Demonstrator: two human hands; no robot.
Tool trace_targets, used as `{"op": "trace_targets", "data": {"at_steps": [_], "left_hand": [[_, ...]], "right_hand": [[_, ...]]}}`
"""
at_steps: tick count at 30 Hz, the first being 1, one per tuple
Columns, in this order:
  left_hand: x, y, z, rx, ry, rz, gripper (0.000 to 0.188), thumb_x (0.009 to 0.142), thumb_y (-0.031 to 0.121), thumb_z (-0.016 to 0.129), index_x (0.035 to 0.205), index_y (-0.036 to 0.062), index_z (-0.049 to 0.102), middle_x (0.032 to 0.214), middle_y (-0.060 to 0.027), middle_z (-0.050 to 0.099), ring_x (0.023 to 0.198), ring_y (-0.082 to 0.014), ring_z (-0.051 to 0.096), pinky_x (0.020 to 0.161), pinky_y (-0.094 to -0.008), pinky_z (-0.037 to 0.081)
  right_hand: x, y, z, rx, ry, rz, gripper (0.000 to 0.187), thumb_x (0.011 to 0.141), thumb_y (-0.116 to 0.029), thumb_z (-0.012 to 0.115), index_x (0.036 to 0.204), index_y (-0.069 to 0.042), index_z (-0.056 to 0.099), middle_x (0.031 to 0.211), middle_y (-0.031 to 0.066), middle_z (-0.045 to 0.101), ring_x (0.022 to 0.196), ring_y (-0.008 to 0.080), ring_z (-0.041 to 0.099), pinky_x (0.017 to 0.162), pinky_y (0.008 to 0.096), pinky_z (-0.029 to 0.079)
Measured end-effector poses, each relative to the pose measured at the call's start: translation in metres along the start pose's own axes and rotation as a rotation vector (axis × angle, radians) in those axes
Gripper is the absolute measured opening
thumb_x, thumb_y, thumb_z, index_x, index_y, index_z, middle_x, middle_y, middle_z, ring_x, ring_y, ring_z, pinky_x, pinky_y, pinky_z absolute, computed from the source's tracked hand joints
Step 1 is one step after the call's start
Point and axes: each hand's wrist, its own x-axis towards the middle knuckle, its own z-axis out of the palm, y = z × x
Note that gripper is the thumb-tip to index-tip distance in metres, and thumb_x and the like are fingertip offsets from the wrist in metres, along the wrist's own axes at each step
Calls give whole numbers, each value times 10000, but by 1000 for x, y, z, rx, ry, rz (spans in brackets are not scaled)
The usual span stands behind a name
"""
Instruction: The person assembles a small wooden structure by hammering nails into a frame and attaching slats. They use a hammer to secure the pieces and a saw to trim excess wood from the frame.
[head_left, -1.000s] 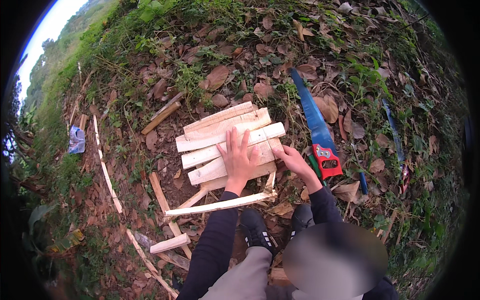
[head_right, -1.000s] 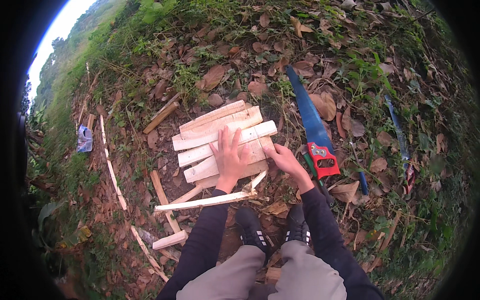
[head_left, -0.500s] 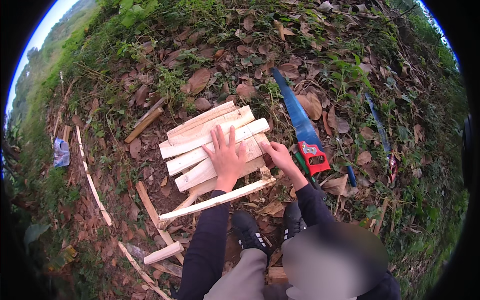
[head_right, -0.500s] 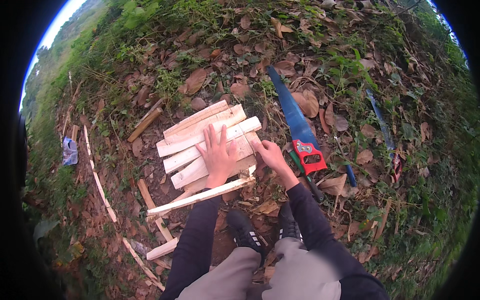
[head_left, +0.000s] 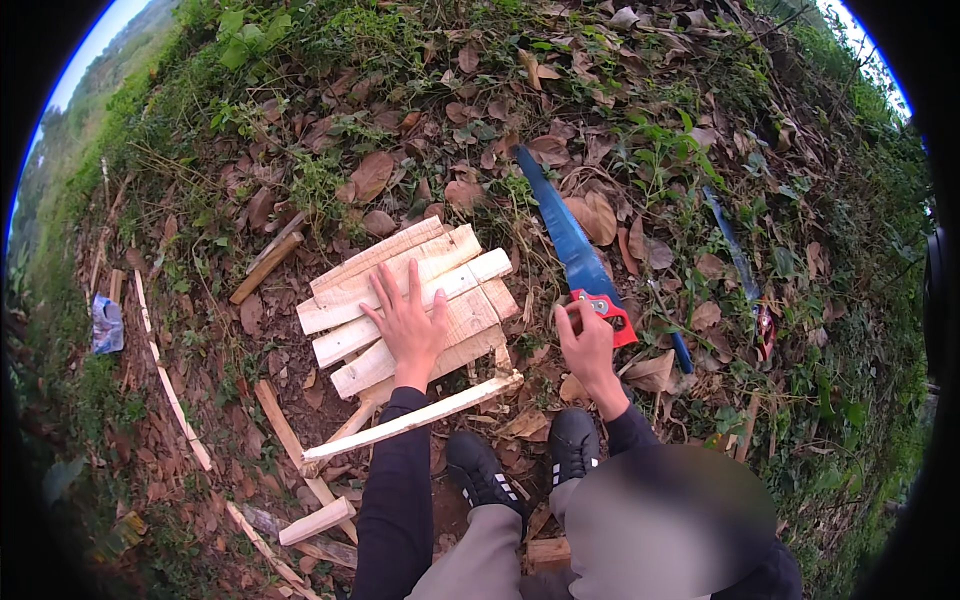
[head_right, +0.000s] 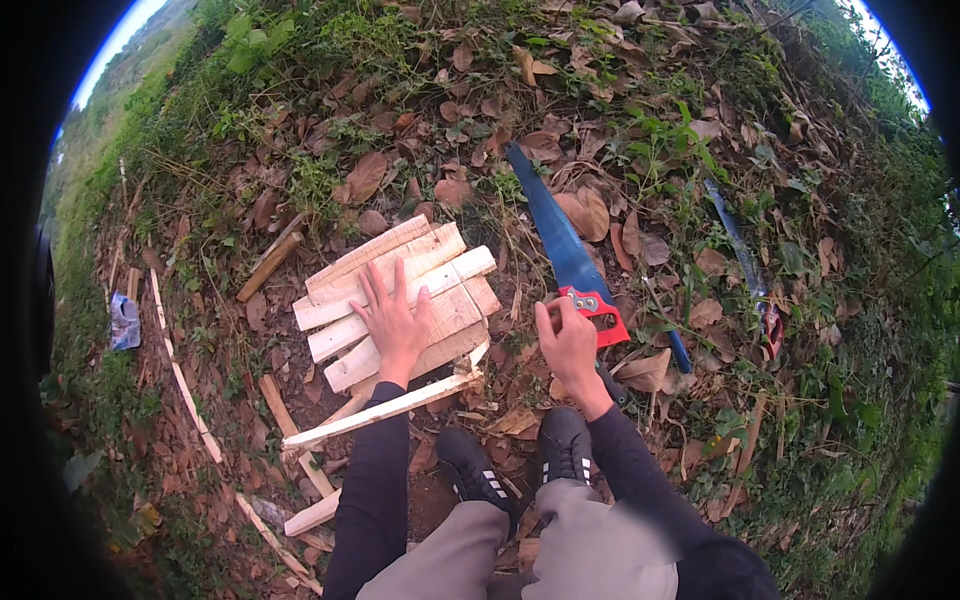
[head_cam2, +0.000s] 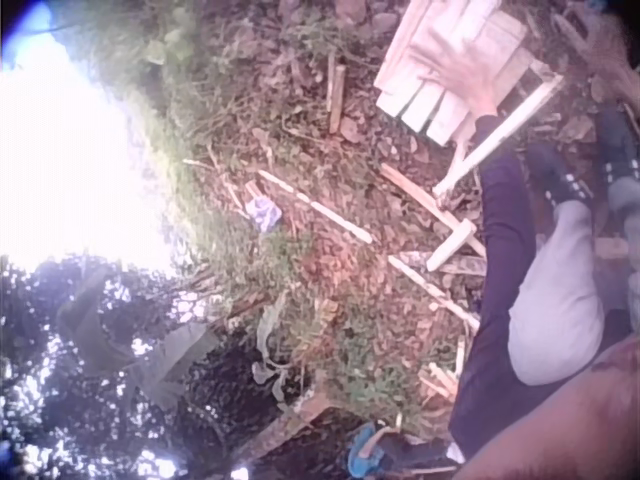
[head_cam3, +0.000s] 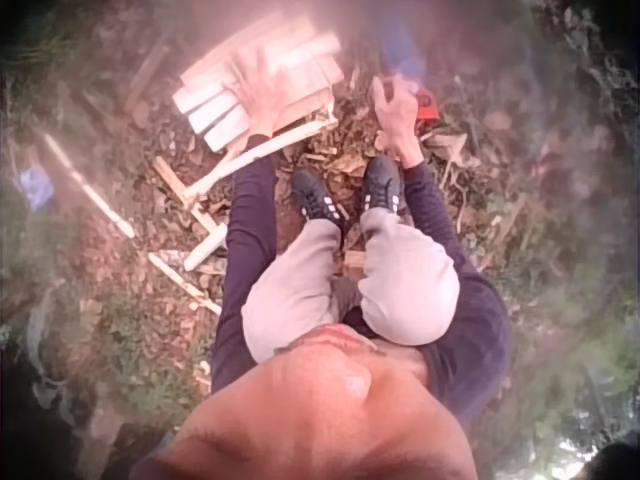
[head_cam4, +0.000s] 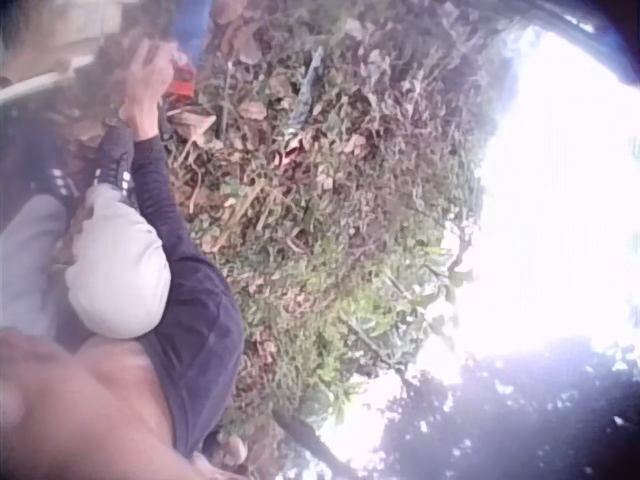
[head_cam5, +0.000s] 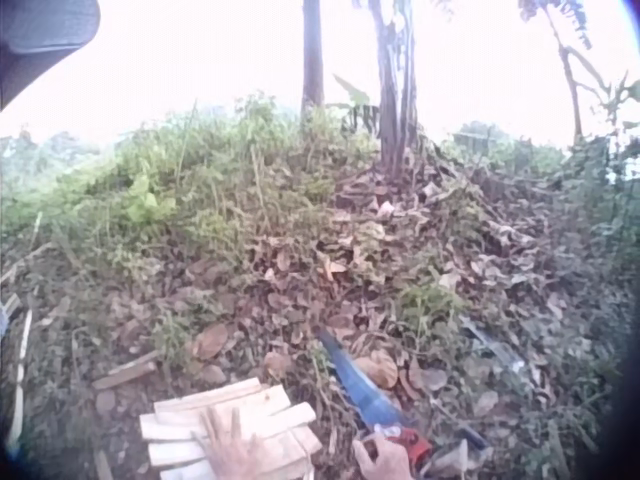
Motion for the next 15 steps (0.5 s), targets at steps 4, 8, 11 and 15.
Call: {"op": "trace_targets", "data": {"at_steps": [4, 8, 11, 15], "left_hand": [[1, 1, 0, 18, -30, -12, 701, 979, 487, 528, 1598, 226, 329, 1664, -240, 171, 1544, -435, 128, 1152, -748, 78], [2, 3, 1, 10, -24, -6, 702, 979, 500, 527, 1599, 237, 328, 1665, -234, 173, 1542, -435, 136, 1151, -749, 81], [4, 1, 4, 27, -28, -8, 699, 978, 498, 532, 1597, 241, 332, 1664, -234, 177, 1541, -436, 141, 1149, -750, 90], [7, 3, 2, 20, -95, -34, 695, 976, 506, 526, 1588, 226, 351, 1667, -239, 161, 1547, -432, 116, 1156, -743, 69]], "right_hand": [[-18, 47, -47, -412, 66, -114, 248, 881, -246, 742, 873, -46, 595, 855, 110, 579, 843, 299, 552, 748, 423, 445], [-27, 66, -53, -586, -103, -217, 312, 844, -323, 756, 901, -53, 610, 962, 121, 569, 945, 311, 537, 781, 426, 416], [-26, 66, -45, -572, -51, -231, 311, 827, -319, 761, 901, -55, 616, 952, 113, 567, 970, 312, 528, 812, 430, 403], [-23, 75, -37, -671, -91, -303, 300, 831, -296, 749, 927, -46, 614, 960, 118, 560, 978, 312, 519, 844, 442, 384]]}}
